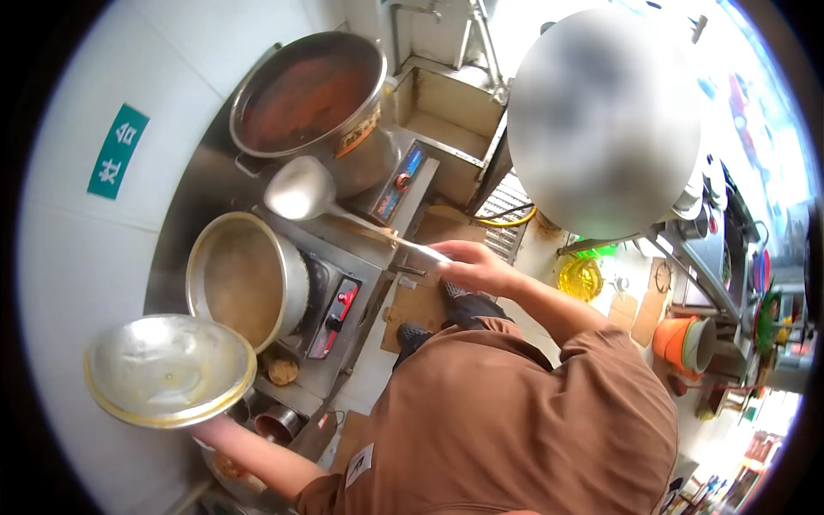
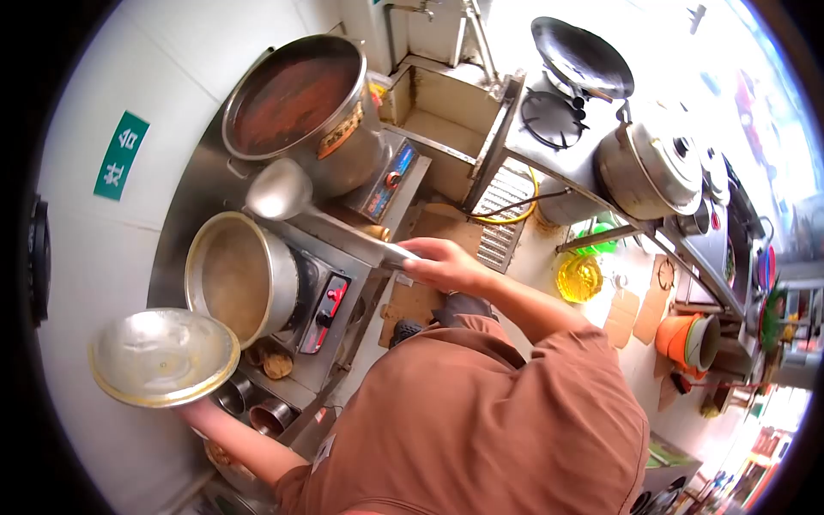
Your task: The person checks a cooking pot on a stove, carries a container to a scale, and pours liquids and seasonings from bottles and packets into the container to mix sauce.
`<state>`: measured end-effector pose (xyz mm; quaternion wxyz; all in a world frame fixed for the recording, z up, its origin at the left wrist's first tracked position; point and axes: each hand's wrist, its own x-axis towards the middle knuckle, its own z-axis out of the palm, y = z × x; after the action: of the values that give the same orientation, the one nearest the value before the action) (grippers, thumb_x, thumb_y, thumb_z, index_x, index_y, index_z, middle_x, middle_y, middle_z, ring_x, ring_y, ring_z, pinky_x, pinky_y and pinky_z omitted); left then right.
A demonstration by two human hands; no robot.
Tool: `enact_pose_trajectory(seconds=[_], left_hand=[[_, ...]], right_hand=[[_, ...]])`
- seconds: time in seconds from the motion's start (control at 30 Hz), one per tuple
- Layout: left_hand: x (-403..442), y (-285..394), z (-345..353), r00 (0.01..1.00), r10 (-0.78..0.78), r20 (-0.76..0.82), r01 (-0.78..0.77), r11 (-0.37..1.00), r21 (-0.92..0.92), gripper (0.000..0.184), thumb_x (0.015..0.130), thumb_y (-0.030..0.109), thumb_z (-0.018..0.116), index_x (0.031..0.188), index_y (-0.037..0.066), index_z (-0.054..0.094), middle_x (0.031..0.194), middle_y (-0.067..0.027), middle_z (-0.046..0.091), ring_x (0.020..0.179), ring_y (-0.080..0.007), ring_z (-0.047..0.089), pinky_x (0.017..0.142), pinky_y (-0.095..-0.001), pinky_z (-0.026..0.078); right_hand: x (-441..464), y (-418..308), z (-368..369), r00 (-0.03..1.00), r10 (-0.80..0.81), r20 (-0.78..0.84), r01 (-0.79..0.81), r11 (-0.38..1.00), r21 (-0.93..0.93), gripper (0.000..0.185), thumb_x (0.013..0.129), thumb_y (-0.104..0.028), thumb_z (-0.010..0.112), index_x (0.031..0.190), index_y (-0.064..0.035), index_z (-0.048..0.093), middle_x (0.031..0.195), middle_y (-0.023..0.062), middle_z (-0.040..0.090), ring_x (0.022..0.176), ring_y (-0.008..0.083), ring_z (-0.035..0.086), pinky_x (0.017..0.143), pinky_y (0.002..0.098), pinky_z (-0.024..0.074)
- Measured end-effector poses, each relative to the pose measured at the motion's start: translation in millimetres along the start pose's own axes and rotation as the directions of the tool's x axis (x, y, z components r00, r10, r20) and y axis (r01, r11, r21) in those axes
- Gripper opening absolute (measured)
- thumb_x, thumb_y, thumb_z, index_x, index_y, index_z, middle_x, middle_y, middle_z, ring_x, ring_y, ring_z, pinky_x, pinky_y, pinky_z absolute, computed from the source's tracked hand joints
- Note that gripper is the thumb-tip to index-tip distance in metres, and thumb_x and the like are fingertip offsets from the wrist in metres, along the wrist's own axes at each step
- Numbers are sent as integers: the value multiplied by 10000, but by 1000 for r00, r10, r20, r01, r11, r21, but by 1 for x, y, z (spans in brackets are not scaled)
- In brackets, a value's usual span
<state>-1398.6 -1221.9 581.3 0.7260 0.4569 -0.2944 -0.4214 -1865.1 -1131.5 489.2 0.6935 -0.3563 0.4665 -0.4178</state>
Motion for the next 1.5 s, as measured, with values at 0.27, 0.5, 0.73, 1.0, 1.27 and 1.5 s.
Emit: enact_pose_trajectory(seconds=[0.27, 0.5, 0.73, 1.0, 1.27, 1.5], left_hand=[[6, -6, 4, 1000, 0, 1, -1, 998, 68, 480, 912, 366, 436, 1251, 28, 470, 1275, -135, 482, 1178, -278, 460, 992, -433, 374], [6, -3, 20, 998, 10, -63, 0, 987, 159, 469, 908, 356, 445, 1245, 32, 475, 1262, -136, 493, 1171, -278, 469, 979, -433, 393], [4, 9, 23, 982, 16, -190, 33, 967, 252, 448, 902, 323, 445, 1231, 22, 485, 1242, -150, 506, 1141, -286, 497, 962, -462, 413], [-15, 11, 60, 985, -97, -141, 125, 971, 202, 473, 936, 341, 398, 1276, 15, 435, 1281, -158, 485, 1169, -303, 474, 983, -485, 388], [-19, 13, 67, 893, 180, -412, -38, 944, 329, 217, 864, 199, 545, 984, 19, 555, 914, -86, 617, 763, -164, 614, 639, -295, 520], [-1, 5, 67, 951, 208, -227, -88, 891, 445, 315, 829, 153, 519, 1106, 5, 532, 907, -62, 607, 715, -154, 598, 598, -265, 501]], right_hand=[[-83, 66, -122, 584, -81, -808, 118, 993, -14, 295, 866, -211, 590, 1094, -26, 567, 629, -39, 473, 436, 36, 388, 370, 196, 313], [-60, 83, -305, 343, -191, -920, 199, 972, -127, 201, 872, -249, 592, 887, -49, 599, 597, -25, 497, 415, 52, 402, 367, 205, 326], [-53, 99, -418, 290, -133, -948, 142, 985, -95, 263, 849, -292, 634, 911, -37, 623, 573, -3, 525, 405, 60, 429, 361, 206, 320], [-61, 155, -485, 336, -559, -758, -404, 641, -652, 297, 750, -194, 618, 1013, -57, 632, 888, 175, 645, 819, 331, 625, 711, 394, 470], [-73, 134, -444, 420, -640, -643, -712, 206, -671, 469, 814, -173, 569, 1234, 14, 478, 1257, 220, 469, 1150, 366, 453, 969, 432, 369], [-76, 130, -358, 490, -721, -490, -422, 296, -857, 385, 834, -87, 532, 1209, -1, 505, 1294, 204, 435, 1192, 355, 419, 1006, 419, 330]])
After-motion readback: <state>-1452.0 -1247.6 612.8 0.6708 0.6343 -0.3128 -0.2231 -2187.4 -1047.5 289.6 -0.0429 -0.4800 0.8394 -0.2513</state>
